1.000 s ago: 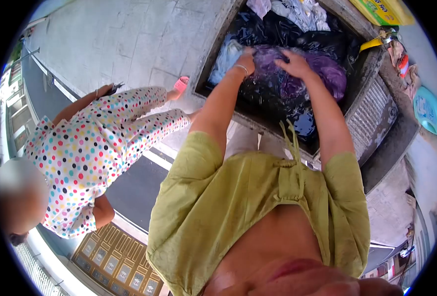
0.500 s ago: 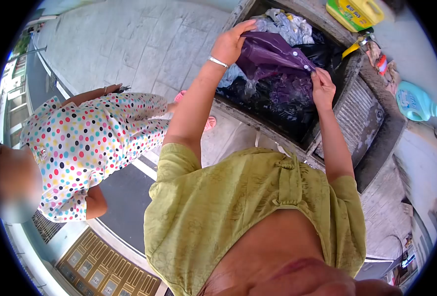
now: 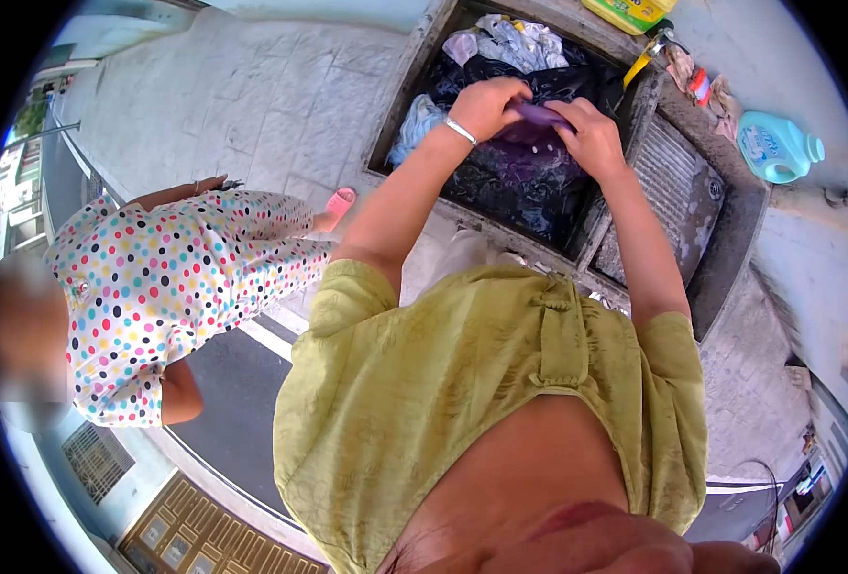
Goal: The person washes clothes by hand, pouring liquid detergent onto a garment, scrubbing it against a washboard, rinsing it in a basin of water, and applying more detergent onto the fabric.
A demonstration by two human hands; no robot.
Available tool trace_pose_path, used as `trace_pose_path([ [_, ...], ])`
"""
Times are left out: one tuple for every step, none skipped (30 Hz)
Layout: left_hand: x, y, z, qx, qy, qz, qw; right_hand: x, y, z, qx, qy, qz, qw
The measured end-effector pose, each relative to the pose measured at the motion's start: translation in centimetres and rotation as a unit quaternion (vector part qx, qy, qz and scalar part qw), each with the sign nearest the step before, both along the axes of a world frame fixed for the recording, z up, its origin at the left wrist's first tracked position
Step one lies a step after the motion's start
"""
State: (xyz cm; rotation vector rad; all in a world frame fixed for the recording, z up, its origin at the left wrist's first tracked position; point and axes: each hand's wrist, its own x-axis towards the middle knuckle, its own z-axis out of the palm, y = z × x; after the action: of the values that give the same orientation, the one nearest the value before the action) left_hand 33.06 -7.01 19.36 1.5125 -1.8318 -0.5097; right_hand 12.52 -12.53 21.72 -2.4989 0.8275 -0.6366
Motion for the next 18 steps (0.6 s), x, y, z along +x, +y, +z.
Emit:
trace_pose_path([
  [-0.1,0.9,-1.6,0.018,-0.024,0.001,1.0,-0.4,0.5,-0.3,-0.023,-0.038,-0.005,0.999],
  [-0.3,1.8,-3.1,0.038,-0.047,0.001,0.998,-0.7,1.2,-0.2,-0.021,-0.036,-0.005,0.999],
  [-1.0,3.1,-4.0,0.074,-0.069,0.033,0.994,-1.1,2.1,-0.1,-0.036,-0.042,-0.013,0.998],
  [-1.5,3.7,-5.6,0.078,-0.064,0.034,0.994,-1.6,2.9,-0.1,-0.052,-0.048,-0.022,0.997],
  [-2.0,4.5,-6.8,0.06,-0.038,0.086,0.994,-2.0,3.8,0.0,-0.067,-0.027,-0.018,0.997],
  [-2.4,5.2,-7.9,0.046,-0.012,0.138,0.989,-2.5,4.5,-0.5,-0.059,-0.021,-0.02,0.998],
  [-2.5,5.6,-9.1,0.054,-0.009,0.136,0.989,-3.0,5.0,-1.4,-0.063,-0.026,-0.03,0.997],
  [-2.6,5.8,-9.5,0.053,0.01,0.16,0.986,-3.6,5.4,-2.4,-0.068,-0.031,-0.038,0.997],
  [-2.6,6.4,-9.9,0.055,0.028,0.183,0.981,-4.5,5.7,-3.8,-0.04,-0.011,-0.047,0.998],
  [-2.5,7.0,-10.2,0.057,0.044,0.205,0.976,-5.2,6.3,-5.1,-0.03,-0.01,-0.051,0.998],
  [-2.3,7.6,-9.9,0.057,0.055,0.189,0.979,-5.6,6.7,-6.0,-0.01,0.003,-0.059,0.998],
  [-2.0,8.0,-9.6,0.063,0.053,0.184,0.979,-6.0,7.0,-6.8,0.008,0.014,-0.068,0.998],
  [-1.7,8.6,-9.3,0.055,0.04,0.155,0.986,-6.3,7.5,-7.6,0.012,0.028,-0.077,0.997],
  [-1.5,9.5,-9.0,0.048,0.027,0.125,0.991,-6.7,8.1,-8.5,0.022,0.029,-0.083,0.996],
  [-1.0,10.1,-9.2,0.053,-0.008,0.11,0.993,-7.0,8.3,-9.5,0.046,0.044,-0.118,0.991],
  [-0.6,10.5,-9.1,0.057,-0.01,0.106,0.993,-7.3,8.3,-10.4,0.068,0.059,-0.151,0.984],
  [-0.3,11.1,-8.7,0.061,-0.05,0.086,0.993,-7.5,8.4,-10.9,0.13,0.077,-0.168,0.974],
  [-0.1,11.6,-8.6,0.065,-0.09,0.065,0.992,-7.8,8.7,-11.2,0.136,0.077,-0.17,0.973],
])
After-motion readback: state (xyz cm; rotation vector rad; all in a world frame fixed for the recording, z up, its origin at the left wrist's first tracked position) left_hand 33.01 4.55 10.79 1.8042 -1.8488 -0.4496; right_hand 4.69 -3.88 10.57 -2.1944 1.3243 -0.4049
